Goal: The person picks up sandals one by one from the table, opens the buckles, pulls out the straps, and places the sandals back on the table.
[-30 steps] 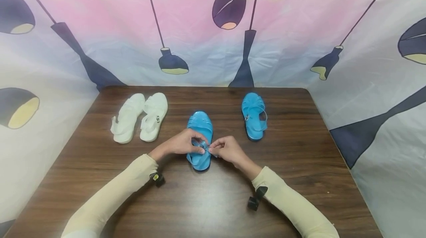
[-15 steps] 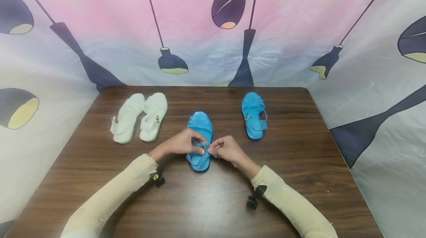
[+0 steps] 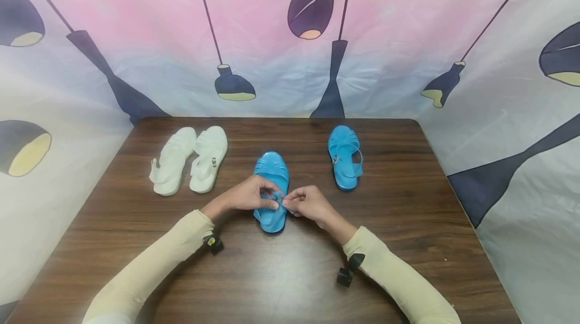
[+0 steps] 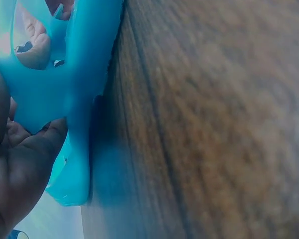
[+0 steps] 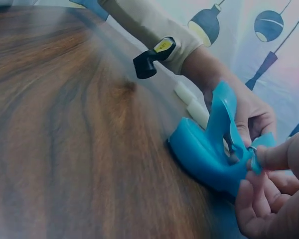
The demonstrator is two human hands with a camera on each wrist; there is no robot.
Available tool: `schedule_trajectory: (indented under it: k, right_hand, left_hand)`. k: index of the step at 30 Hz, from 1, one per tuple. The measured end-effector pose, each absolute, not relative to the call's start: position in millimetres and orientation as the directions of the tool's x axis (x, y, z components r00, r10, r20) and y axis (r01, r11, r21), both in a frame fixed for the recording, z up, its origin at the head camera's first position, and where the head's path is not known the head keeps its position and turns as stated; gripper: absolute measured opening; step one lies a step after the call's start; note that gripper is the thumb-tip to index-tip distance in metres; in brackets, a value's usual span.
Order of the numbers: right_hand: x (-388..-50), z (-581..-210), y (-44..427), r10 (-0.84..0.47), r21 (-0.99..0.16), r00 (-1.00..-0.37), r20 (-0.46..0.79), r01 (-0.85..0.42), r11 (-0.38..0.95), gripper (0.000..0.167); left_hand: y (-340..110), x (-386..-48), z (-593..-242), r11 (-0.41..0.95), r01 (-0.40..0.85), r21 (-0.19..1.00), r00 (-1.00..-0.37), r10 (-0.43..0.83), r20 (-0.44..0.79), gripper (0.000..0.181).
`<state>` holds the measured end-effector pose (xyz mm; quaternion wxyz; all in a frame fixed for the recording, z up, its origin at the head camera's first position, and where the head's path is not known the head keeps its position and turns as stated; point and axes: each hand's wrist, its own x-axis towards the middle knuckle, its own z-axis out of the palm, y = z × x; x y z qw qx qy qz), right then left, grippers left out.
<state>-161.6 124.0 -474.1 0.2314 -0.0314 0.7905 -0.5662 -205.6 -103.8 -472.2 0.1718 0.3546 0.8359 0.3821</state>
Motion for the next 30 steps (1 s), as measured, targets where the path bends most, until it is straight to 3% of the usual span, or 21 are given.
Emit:
schedule_trajectory:
  k: [9,19,30]
  right_hand:
    - [-157.6,-479.5,133.8,-0.369,-0.919,-0.865,-0.340,0.223,0.324,0.021]
    - [-161.6,-478.6,124.6,-0.325,-0.935,-0.896,-0.301,0.211,0.286,0.019]
    - [-159.7,-482.1,128.9,-0.327,-0.932,-0.882,-0.338,0.267,0.243,0.025]
  left_hand:
    - [-104.5,-204.5,-470.8,0.474,0.460,0.751,-0.692,0.721,-0.031,0.030]
    - [-104.1,-206.2,-473.3,0.449,0.442,0.776,-0.691,0.723,-0.025,0.027]
    - [-104.5,-206.7,-472.6,0.436,0.466,0.770,-0.675,0.738,-0.009,0.014]
